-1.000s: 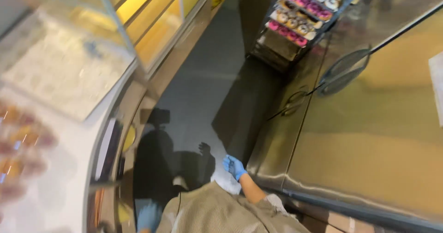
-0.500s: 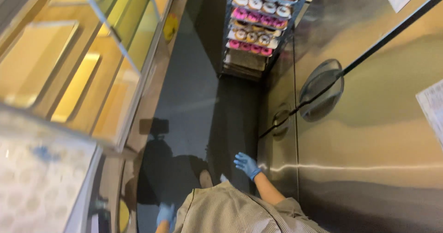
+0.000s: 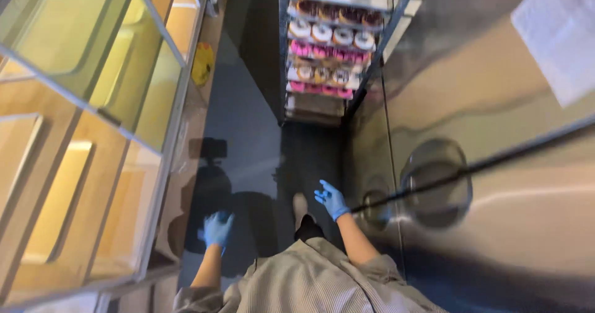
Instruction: Transferring trays of donuts from a rack and arranging them on a prep counter.
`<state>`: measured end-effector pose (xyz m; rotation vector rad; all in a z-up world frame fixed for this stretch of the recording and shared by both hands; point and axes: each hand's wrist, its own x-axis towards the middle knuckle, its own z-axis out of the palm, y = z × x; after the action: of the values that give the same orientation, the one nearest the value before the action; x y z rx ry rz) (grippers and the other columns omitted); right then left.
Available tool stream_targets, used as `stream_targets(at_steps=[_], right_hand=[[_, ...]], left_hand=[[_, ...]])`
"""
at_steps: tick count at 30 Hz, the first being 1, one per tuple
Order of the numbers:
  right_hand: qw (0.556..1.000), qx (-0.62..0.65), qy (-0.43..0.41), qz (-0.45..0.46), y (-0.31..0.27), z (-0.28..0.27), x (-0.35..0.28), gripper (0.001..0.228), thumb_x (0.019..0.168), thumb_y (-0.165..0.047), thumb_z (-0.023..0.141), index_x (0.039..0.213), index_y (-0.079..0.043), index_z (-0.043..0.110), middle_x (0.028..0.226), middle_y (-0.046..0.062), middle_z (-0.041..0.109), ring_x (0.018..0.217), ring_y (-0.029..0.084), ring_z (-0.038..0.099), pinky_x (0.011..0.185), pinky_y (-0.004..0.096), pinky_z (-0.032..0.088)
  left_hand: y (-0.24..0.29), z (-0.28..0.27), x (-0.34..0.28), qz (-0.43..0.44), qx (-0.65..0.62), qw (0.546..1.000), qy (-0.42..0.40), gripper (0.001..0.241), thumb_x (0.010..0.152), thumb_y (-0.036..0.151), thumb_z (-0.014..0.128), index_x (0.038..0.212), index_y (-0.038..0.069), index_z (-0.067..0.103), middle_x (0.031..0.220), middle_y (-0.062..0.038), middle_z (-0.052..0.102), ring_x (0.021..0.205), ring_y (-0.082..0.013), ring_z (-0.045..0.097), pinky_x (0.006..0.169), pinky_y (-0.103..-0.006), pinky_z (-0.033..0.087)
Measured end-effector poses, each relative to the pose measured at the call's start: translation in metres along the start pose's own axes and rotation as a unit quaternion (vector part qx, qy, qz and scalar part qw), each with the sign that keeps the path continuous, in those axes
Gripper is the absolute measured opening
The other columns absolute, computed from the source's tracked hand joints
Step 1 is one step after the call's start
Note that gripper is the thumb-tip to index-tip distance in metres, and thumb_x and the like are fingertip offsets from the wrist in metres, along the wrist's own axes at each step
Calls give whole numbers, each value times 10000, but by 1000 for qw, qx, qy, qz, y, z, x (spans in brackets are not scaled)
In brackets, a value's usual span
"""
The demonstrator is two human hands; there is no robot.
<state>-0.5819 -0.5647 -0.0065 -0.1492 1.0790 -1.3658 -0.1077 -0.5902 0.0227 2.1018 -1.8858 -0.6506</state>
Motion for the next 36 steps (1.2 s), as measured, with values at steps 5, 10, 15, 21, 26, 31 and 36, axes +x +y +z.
stream_targets(at_steps=[5, 10, 15, 21, 26, 31, 36], right_hand=[[999, 19, -27, 10, -70, -12, 98, 397, 962, -280, 706, 1330, -133, 693, 781, 12, 572, 950, 295, 712, 904, 489, 584], [999, 26, -32, -32, -196, 25, 173, 337, 958, -287, 674, 1266, -150, 688, 953, 36, 715, 948, 248, 713, 896, 448, 575], [998, 16, -28, -54, -302, 48, 260, 239, 984, -340, 653, 1119, -146, 692, 992, 45, 746, 947, 237, 719, 840, 399, 595], [990, -11, -6, -138, -402, 69, 324, 308, 1053, -400, 683, 1229, -149, 658, 1030, 45, 669, 940, 242, 665, 790, 374, 568], [988, 4, 10, -151, -423, 79, 355, 527, 884, -303, 686, 1374, -161, 551, 1197, 78, 743, 1039, 292, 713, 828, 418, 619], [994, 25, -12, -105, -383, 48, 400, 437, 916, -252, 734, 1315, -127, 608, 1169, 121, 741, 977, 310, 719, 705, 373, 524], [996, -29, 78, -15, -341, 41, 412, 260, 861, -225, 691, 1107, -142, 686, 941, 110, 708, 812, 325, 732, 695, 445, 629]], left_hand=[[-32, 11, -32, -55, 206, 949, -234, 1016, 798, 584, 734, 1638, 189, 321, 1533, -167, 520, 1416, -338, 512, 1209, -415, 374], [8, 29, -34, -394, -26, 903, -168, 658, 976, 419, 501, 1289, -129, 684, 1352, -331, 670, 1284, -428, 633, 1085, -468, 463], [60, 42, 26, -368, -62, 919, -131, 591, 979, 460, 502, 1262, -32, 667, 1327, -260, 660, 1264, -390, 630, 1108, -450, 447], [104, 55, 99, -309, -183, 931, 58, 564, 925, 387, 686, 1328, 34, 512, 1191, -259, 697, 1098, -460, 671, 962, -519, 510], [107, 47, 105, -312, -186, 928, 85, 458, 919, 379, 653, 1241, 66, 560, 1163, -232, 726, 1098, -446, 681, 972, -525, 511], [83, 57, 55, -467, -159, 868, 57, 589, 902, 412, 687, 1269, -34, 571, 1219, -318, 681, 1117, -492, 669, 982, -551, 509], [68, 48, 3, -555, -116, 823, 28, 569, 830, 369, 705, 1159, -94, 689, 1162, -343, 703, 1065, -505, 689, 935, -557, 531]])
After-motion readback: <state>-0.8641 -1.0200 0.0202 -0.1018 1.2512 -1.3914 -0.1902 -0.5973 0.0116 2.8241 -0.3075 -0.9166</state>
